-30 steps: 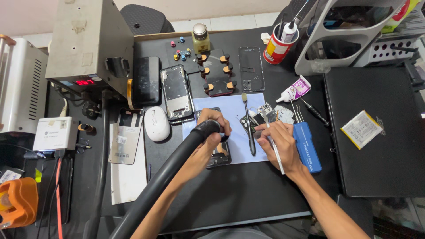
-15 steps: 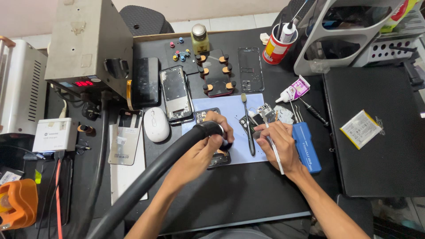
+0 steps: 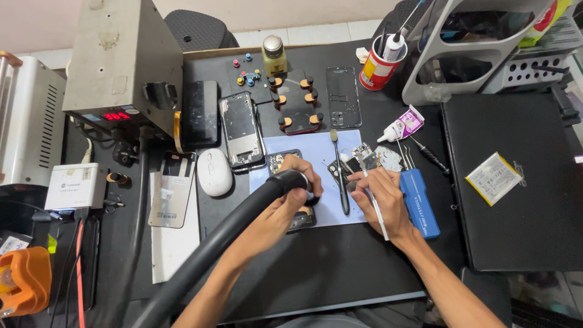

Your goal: The person uses a heat gun to warm the edges of a mobile phone and then pries the back panel off using a thin metal tool.

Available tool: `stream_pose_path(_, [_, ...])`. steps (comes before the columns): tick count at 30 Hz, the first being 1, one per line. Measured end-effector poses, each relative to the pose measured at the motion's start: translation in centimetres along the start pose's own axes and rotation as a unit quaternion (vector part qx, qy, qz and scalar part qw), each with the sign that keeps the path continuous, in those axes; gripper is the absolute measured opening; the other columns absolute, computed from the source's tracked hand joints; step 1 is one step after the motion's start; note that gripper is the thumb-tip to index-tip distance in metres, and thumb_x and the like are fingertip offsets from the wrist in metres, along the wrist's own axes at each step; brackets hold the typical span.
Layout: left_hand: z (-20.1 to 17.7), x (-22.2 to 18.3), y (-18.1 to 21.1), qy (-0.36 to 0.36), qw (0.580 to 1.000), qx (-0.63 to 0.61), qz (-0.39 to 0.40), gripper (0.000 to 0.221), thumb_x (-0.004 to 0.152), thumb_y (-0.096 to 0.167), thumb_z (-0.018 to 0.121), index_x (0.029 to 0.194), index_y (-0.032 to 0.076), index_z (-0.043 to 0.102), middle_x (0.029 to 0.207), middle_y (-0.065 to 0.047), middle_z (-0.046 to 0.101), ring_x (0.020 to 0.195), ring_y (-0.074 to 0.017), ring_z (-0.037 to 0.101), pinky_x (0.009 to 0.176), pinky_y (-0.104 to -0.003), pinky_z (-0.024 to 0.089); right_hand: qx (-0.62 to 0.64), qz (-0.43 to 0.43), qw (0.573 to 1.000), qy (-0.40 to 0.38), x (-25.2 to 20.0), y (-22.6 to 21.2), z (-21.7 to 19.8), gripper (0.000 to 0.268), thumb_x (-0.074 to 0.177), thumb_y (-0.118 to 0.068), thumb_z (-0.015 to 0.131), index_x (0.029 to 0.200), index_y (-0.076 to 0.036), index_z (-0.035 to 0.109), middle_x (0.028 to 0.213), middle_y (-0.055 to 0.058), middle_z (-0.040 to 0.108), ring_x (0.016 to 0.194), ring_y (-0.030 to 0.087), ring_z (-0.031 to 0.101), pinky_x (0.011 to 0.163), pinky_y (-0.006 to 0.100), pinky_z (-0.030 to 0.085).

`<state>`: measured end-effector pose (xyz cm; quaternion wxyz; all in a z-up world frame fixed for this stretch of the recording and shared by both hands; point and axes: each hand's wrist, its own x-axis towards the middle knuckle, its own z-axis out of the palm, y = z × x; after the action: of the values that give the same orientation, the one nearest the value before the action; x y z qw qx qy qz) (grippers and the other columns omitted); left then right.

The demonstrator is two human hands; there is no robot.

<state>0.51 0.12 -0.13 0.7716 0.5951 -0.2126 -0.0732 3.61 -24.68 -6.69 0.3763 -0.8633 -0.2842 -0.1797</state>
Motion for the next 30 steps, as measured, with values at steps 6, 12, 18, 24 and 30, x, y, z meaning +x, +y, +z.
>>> stream_pose_path(6, [0.0, 0.5, -0.8, 0.040, 0.999, 0.014, 0.034, 0.055, 0.105, 0.058, 0.054, 0.123, 0.007, 0.043, 0.112, -0.009, 0.055, 0.116, -0.0182, 0.052, 0.114, -0.036, 0.037, 0.000, -0.002, 1.000, -0.002, 0.0, 0.1, 0.1, 0.028, 0.098, -0.027, 0.065, 0.083, -0.004, 0.058, 0.094, 0.009, 0.073, 0.086, 0.023, 0.066, 0.087, 0.038, 0.042])
stream_pose_path(12, [-0.4, 0.3, -1.4, 0.057, 0.997, 0.048, 0.025, 0.060, 0.102, 0.063, 0.055, 0.121, 0.007, 0.045, 0.110, -0.009, 0.055, 0.119, -0.0200, 0.054, 0.115, -0.040, 0.039, -0.002, -0.004, 1.000, -0.001, -0.1, 0.1, 0.1, 0.027, 0.098, -0.026, 0.064, 0.083, -0.004, 0.058, 0.094, 0.009, 0.073, 0.087, 0.023, 0.067, 0.088, 0.039, 0.042])
stream_pose_path(18, [-0.6, 0.2, -1.4, 0.065, 0.994, 0.088, 0.004, 0.060, 0.099, 0.063, 0.057, 0.119, 0.007, 0.046, 0.104, -0.007, 0.058, 0.105, -0.0175, 0.057, 0.104, -0.036, 0.045, 0.006, -0.001, 1.000, -0.001, 0.0, 0.2, 0.0, 0.029, 0.098, -0.027, 0.064, 0.083, -0.004, 0.058, 0.095, 0.009, 0.073, 0.087, 0.023, 0.067, 0.087, 0.037, 0.044])
stream_pose_path(24, [0.3, 0.1, -0.4, 0.014, 1.000, 0.025, -0.007, 0.048, 0.106, 0.052, 0.057, 0.117, 0.006, 0.046, 0.103, -0.007, 0.055, 0.102, -0.0170, 0.052, 0.099, -0.033, 0.043, -0.004, -0.005, 1.000, 0.002, 0.0, 0.1, 0.0, 0.029, 0.098, -0.028, 0.064, 0.084, -0.004, 0.058, 0.096, 0.009, 0.073, 0.088, 0.024, 0.066, 0.088, 0.039, 0.043])
stream_pose_path(30, [0.6, -0.2, 1.5, -0.015, 0.998, 0.028, -0.062, 0.030, 0.110, 0.035, 0.050, 0.115, 0.005, 0.050, 0.099, -0.005, 0.057, 0.097, -0.0133, 0.056, 0.094, -0.028, 0.047, 0.000, -0.002, 1.000, 0.002, 0.0, -0.1, -0.1, 0.030, 0.099, -0.029, 0.064, 0.083, -0.004, 0.058, 0.096, 0.009, 0.072, 0.086, 0.024, 0.066, 0.087, 0.038, 0.044])
